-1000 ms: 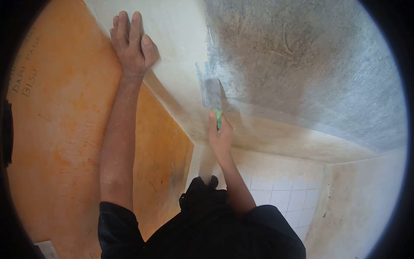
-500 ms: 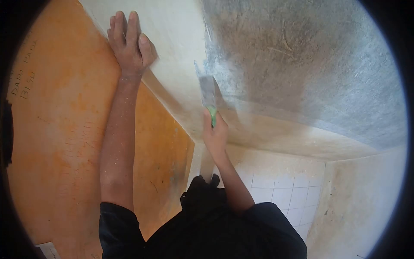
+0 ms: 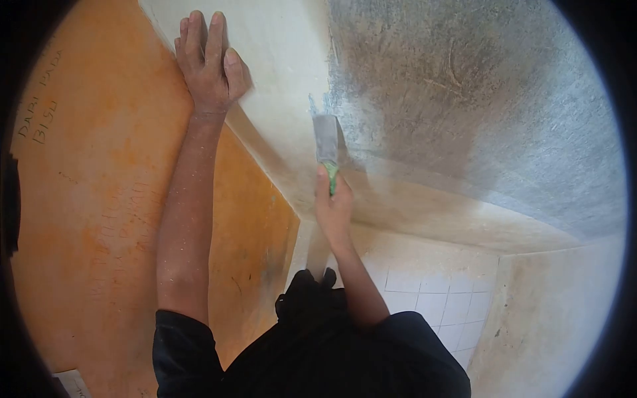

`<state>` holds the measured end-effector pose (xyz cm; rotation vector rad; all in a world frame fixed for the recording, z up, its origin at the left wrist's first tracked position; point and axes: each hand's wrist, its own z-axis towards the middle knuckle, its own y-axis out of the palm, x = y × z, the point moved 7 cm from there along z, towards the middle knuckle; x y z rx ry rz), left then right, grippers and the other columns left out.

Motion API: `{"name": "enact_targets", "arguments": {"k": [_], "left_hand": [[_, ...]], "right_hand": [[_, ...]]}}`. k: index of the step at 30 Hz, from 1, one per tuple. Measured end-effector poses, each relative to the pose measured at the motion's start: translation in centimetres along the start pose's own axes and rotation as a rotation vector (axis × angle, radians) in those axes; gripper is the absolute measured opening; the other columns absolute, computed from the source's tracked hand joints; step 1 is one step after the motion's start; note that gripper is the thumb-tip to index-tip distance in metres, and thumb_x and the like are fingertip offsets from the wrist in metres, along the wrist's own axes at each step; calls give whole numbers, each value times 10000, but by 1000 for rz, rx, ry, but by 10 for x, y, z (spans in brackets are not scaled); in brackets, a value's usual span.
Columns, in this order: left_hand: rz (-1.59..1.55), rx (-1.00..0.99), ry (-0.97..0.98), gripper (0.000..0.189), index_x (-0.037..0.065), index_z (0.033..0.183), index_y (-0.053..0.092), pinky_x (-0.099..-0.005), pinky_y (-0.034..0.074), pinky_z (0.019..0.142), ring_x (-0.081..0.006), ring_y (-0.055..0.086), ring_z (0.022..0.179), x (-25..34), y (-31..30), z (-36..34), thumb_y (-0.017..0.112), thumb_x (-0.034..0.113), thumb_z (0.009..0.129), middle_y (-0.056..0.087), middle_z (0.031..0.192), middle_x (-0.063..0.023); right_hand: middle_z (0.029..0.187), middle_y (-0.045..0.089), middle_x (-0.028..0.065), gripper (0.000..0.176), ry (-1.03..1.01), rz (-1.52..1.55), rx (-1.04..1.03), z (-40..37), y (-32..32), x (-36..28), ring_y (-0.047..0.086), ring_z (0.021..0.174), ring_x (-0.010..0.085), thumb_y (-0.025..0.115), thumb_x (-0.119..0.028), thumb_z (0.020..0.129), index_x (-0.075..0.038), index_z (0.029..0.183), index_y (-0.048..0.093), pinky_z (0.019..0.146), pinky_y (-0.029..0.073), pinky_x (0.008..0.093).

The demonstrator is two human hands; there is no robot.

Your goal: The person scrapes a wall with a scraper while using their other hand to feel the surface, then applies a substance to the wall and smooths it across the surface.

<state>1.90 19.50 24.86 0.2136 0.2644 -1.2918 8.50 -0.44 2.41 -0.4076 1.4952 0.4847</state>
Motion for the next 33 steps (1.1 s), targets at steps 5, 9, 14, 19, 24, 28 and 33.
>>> {"name": "enact_targets", "arguments": {"k": [5, 9, 14, 19, 24, 28, 33], "left_hand": [[32, -19, -17, 495, 32, 1368, 543, -496, 300, 1086, -400, 386, 1351, -3, 0, -1, 401, 216, 931, 426, 1455, -237], [-13, 12, 8, 496, 37, 1371, 544, -496, 301, 1086, -389, 379, 1359, -1, 0, 1, 398, 209, 930, 422, 1462, -225], [16, -19, -43, 497, 45, 1374, 545, -492, 279, 1105, -378, 381, 1365, -4, 1, -5, 413, 220, 928, 429, 1464, -209], [37, -7, -37, 500, 60, 1373, 553, -489, 258, 1121, -367, 376, 1376, -6, 1, -1, 424, 228, 920, 429, 1470, -198], [-4, 2, -39, 492, 66, 1351, 578, -495, 274, 1112, -362, 387, 1371, -5, -1, -5, 441, 230, 907, 434, 1471, -194], [14, -2, -74, 492, 81, 1353, 580, -503, 292, 1099, -359, 392, 1367, -5, 0, -6, 442, 222, 901, 445, 1463, -186], [23, 1, -53, 500, 101, 1351, 585, -515, 316, 1079, -366, 420, 1344, -4, -3, -3, 459, 210, 880, 459, 1454, -179]], "right_hand": [[645, 451, -19, 277, -148, -66, 24, 12, 4, -12, 382, 627, 66, 547, -212, 1013, 13, 853, 574, 552, 345, 263], [640, 472, 22, 275, -211, -143, 67, 11, -1, -10, 390, 628, 90, 558, -218, 1004, 30, 890, 591, 557, 363, 288], [643, 492, 117, 268, -212, -262, 26, 15, -10, -27, 434, 613, 103, 571, -225, 990, 36, 963, 628, 563, 394, 305], [622, 526, 166, 293, -249, -421, 59, 5, -39, -36, 486, 552, 175, 565, -241, 989, 40, 937, 632, 538, 405, 345], [647, 578, 266, 380, -206, -796, -101, 13, -54, -100, 590, 567, 403, 565, -295, 988, 46, 822, 587, 535, 436, 446], [653, 582, 293, 397, -277, -941, -137, 18, -35, -112, 588, 655, 493, 547, -320, 990, 32, 808, 579, 571, 450, 524], [650, 592, 284, 391, -194, -976, -81, 12, -37, -111, 595, 647, 498, 536, -339, 991, 20, 849, 597, 586, 465, 548]]}}
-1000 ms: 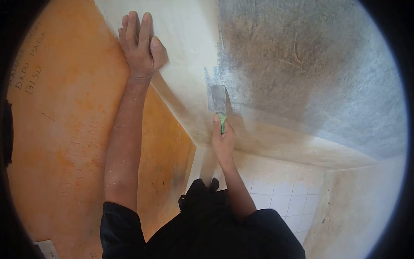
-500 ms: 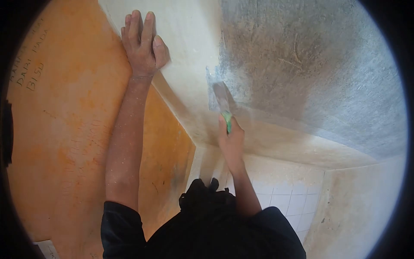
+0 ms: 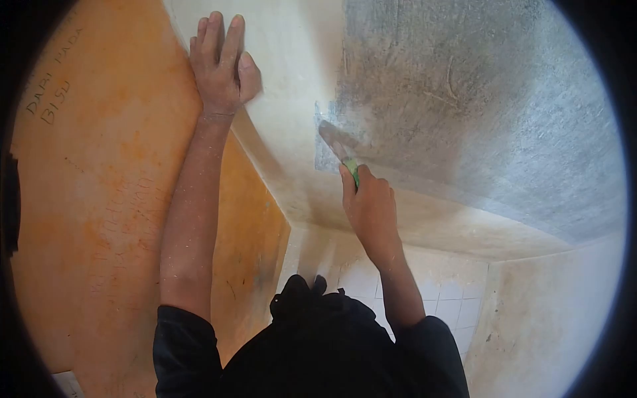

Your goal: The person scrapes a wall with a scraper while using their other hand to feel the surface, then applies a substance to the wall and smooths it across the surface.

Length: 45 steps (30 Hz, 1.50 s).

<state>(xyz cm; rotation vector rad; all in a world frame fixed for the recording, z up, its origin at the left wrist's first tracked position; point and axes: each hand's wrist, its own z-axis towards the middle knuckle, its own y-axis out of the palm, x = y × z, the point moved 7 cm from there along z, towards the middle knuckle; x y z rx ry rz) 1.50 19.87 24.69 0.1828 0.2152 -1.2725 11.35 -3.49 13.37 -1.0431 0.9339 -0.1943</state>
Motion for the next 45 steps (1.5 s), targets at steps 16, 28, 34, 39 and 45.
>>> {"name": "enact_targets", "arguments": {"k": [16, 28, 34, 39, 45], "left_hand": [[-23, -8, -15, 509, 75, 1337, 591, -502, 288, 1101, -370, 408, 1351, 4, -2, -1, 473, 199, 857, 460, 1451, -189], [-24, 4, 1, 504, 90, 1347, 586, -512, 301, 1087, -369, 412, 1343, -2, 0, 2, 472, 206, 870, 449, 1459, -176], [2, 13, -15, 497, 93, 1341, 593, -503, 301, 1091, -358, 412, 1350, -1, 1, -1, 473, 206, 873, 452, 1462, -171], [-79, 35, -6, 495, 92, 1336, 598, -493, 305, 1094, -348, 419, 1348, 3, -1, -2, 473, 202, 870, 453, 1462, -169], [-28, 9, -13, 504, 87, 1334, 599, -486, 325, 1078, -356, 425, 1338, 4, -1, -4, 479, 204, 859, 463, 1451, -180]], "right_hand": [[666, 619, 263, 412, -113, -99, 90, 2, 12, -8, 626, 668, 469, 543, -386, 978, -4, 836, 603, 604, 498, 533], [641, 606, 254, 400, -64, -118, 81, 2, 1, 0, 618, 650, 469, 558, -375, 977, -14, 808, 581, 586, 481, 538], [648, 611, 252, 391, -62, -109, 67, 1, 0, 8, 618, 650, 468, 556, -378, 978, -15, 834, 588, 588, 479, 540], [652, 615, 252, 396, -80, -118, 79, -6, 4, 7, 623, 650, 463, 560, -380, 976, -11, 837, 592, 590, 482, 536], [655, 615, 261, 408, -50, -107, 63, -4, 7, 9, 630, 659, 462, 552, -393, 976, -10, 846, 602, 603, 489, 546]]}}
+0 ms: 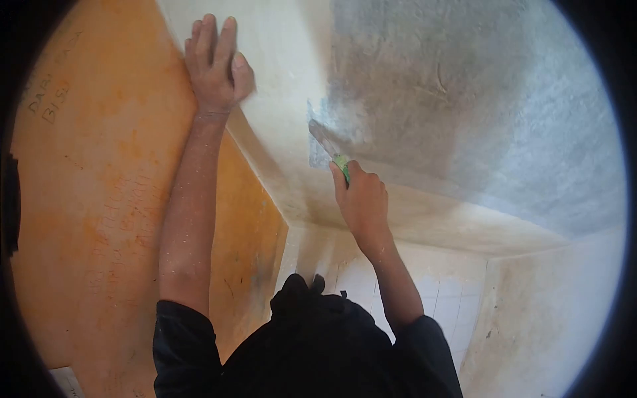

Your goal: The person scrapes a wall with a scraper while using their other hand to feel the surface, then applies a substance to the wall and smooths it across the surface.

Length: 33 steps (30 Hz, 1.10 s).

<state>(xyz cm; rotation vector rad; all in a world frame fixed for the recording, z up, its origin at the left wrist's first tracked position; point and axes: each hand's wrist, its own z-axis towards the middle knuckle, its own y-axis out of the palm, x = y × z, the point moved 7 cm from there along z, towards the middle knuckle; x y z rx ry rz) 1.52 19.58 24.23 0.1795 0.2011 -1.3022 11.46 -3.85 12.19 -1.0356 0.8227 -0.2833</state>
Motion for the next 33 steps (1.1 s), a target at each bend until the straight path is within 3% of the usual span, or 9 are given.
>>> {"name": "enact_targets", "arguments": {"k": [2, 9, 11, 15, 17, 33], "left_hand": [[30, -15, -5, 504, 87, 1336, 596, -487, 324, 1076, -358, 426, 1337, -4, 1, 0, 481, 206, 859, 470, 1444, -178], [57, -19, 9, 490, 78, 1341, 586, -496, 322, 1074, -375, 426, 1330, -10, 7, 1, 472, 208, 883, 465, 1447, -183], [34, 16, -25, 521, 164, 1345, 603, -499, 317, 1086, -310, 426, 1353, -10, 5, -2, 496, 220, 838, 478, 1456, -128], [-30, 30, -28, 531, 165, 1349, 601, -494, 300, 1101, -310, 423, 1354, -9, 4, -2, 502, 223, 830, 477, 1458, -128], [55, -47, -13, 490, 84, 1333, 597, -490, 299, 1100, -364, 413, 1352, -8, 4, -1, 469, 206, 877, 449, 1468, -177], [51, -42, -15, 502, 64, 1340, 585, -490, 282, 1111, -364, 398, 1362, -9, 4, -1, 459, 199, 873, 452, 1459, -196]], "right_hand": [[663, 618, 265, 410, 71, -14, -52, -1, 5, 5, 632, 676, 468, 543, -395, 979, -8, 858, 605, 618, 495, 548], [674, 622, 274, 402, 28, -10, -26, 3, 8, 2, 632, 680, 475, 536, -385, 985, -6, 869, 605, 621, 501, 545], [675, 622, 274, 400, 61, 22, -18, 4, 18, 3, 630, 673, 479, 537, -383, 985, -6, 878, 610, 615, 500, 545], [654, 591, 282, 410, 47, 53, -8, -4, 18, 6, 588, 664, 497, 564, -361, 978, 22, 836, 600, 592, 459, 542], [700, 630, 284, 426, 42, 23, -37, 1, 21, 8, 632, 697, 481, 534, -400, 982, 6, 883, 617, 627, 496, 550], [729, 635, 292, 450, 35, 127, -21, 3, 36, 18, 623, 687, 488, 549, -413, 970, 19, 873, 629, 617, 495, 546]]}}
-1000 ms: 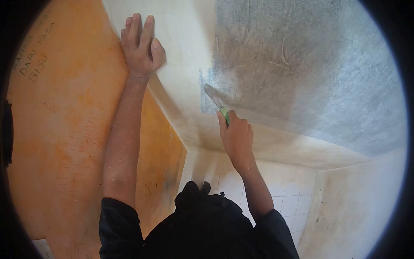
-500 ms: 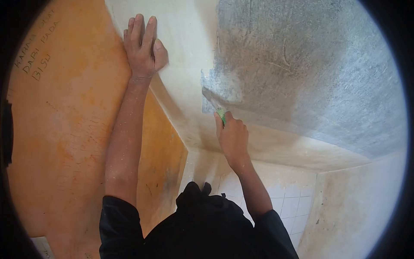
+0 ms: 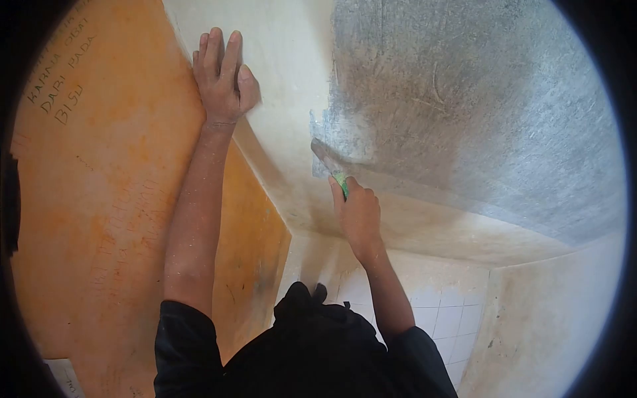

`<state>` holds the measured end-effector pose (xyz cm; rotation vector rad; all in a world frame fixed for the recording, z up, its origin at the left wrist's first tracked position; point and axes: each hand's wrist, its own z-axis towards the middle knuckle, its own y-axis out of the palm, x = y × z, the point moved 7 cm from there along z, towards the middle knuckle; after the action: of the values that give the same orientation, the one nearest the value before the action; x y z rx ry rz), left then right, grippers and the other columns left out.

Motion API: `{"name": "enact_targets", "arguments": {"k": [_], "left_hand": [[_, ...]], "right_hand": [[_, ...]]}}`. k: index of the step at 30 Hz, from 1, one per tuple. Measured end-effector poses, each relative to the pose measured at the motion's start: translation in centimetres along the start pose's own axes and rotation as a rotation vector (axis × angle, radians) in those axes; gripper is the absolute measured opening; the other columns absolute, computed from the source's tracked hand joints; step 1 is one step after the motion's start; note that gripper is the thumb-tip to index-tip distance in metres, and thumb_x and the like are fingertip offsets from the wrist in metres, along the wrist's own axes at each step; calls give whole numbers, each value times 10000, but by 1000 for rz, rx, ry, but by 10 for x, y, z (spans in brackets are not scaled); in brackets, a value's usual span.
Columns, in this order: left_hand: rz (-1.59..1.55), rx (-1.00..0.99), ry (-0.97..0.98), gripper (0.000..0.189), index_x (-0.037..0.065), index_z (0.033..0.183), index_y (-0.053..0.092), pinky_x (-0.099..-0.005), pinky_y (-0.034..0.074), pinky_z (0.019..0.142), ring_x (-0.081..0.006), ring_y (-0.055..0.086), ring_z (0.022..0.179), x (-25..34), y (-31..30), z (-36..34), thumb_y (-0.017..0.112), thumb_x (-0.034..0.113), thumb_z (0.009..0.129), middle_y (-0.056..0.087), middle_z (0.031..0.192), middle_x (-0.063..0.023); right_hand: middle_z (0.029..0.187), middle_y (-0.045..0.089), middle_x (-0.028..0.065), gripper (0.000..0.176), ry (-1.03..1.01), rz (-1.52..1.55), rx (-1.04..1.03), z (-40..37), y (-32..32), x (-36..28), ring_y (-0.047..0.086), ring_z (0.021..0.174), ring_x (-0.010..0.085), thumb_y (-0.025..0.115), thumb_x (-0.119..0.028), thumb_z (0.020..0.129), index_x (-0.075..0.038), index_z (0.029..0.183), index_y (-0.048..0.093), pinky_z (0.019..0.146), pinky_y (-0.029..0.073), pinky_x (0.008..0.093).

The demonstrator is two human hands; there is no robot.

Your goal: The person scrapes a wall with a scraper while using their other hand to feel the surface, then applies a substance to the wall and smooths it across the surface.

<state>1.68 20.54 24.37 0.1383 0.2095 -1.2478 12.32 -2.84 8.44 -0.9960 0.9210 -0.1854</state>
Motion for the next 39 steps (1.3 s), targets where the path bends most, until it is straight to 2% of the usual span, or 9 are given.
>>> {"name": "enact_targets", "arguments": {"k": [3, 6, 8, 12, 14, 17, 24, 26, 39], "left_hand": [[-37, 25, 2, 505, 64, 1343, 583, -490, 271, 1117, -368, 395, 1365, 3, 0, -1, 459, 197, 872, 450, 1460, -201], [-18, 15, 13, 502, 67, 1342, 585, -490, 271, 1117, -370, 396, 1364, 0, -4, 0, 459, 195, 873, 451, 1458, -201], [7, -5, 4, 500, 68, 1339, 587, -494, 283, 1107, -372, 397, 1363, 2, -2, -1, 457, 191, 872, 452, 1456, -205], [17, -12, -2, 502, 66, 1340, 586, -495, 284, 1108, -365, 390, 1370, 0, -1, 1, 456, 191, 872, 453, 1457, -201], [0, -10, -1, 503, 59, 1341, 583, -494, 281, 1112, -364, 388, 1371, 1, -1, -2, 450, 196, 876, 452, 1459, -197], [-72, 16, -51, 538, 166, 1363, 589, -489, 245, 1142, -306, 379, 1391, -4, 1, -5, 479, 222, 839, 448, 1487, -125], [-59, 25, -45, 543, 171, 1371, 582, -478, 238, 1147, -305, 379, 1391, -3, 1, -6, 479, 220, 840, 447, 1488, -124], [0, -5, -5, 496, 54, 1339, 584, -485, 250, 1133, -356, 382, 1380, -1, 2, -5, 430, 210, 894, 447, 1465, -197], [-37, 5, -54, 522, 148, 1348, 600, -484, 239, 1147, -314, 380, 1390, -1, 1, -7, 479, 226, 846, 456, 1479, -135]], "right_hand": [[749, 640, 293, 430, 17, 63, -35, -8, 6, 14, 618, 698, 485, 567, -391, 968, 22, 861, 618, 607, 482, 533], [678, 627, 241, 387, 13, 174, 11, -14, 27, 30, 640, 611, 375, 573, -344, 977, 27, 877, 618, 578, 471, 454], [619, 566, 154, 341, 51, 497, 120, -19, 53, 39, 540, 552, 200, 563, -300, 992, 26, 913, 624, 557, 434, 367], [606, 497, 83, 300, 45, 638, 220, -15, 96, 37, 436, 582, 116, 555, -266, 1001, 18, 937, 629, 548, 401, 310], [608, 449, -34, 333, 21, 736, 209, -8, 98, 27, 409, 562, 56, 531, -271, 1022, -33, 789, 551, 500, 328, 267], [604, 438, -47, 330, -4, 742, 223, -3, 85, 7, 403, 550, 43, 528, -258, 1025, -28, 790, 548, 488, 311, 255], [599, 417, -65, 322, 76, 767, 295, -18, 109, 13, 383, 531, 30, 522, -250, 1031, -46, 781, 535, 470, 296, 246], [599, 404, -70, 315, 106, 813, 292, -19, 113, 12, 372, 530, 19, 517, -252, 1033, -56, 787, 532, 464, 285, 232], [608, 401, -77, 297, 167, 962, 297, -15, 104, -14, 356, 514, 19, 508, -255, 1036, -73, 802, 508, 455, 277, 220]]}}
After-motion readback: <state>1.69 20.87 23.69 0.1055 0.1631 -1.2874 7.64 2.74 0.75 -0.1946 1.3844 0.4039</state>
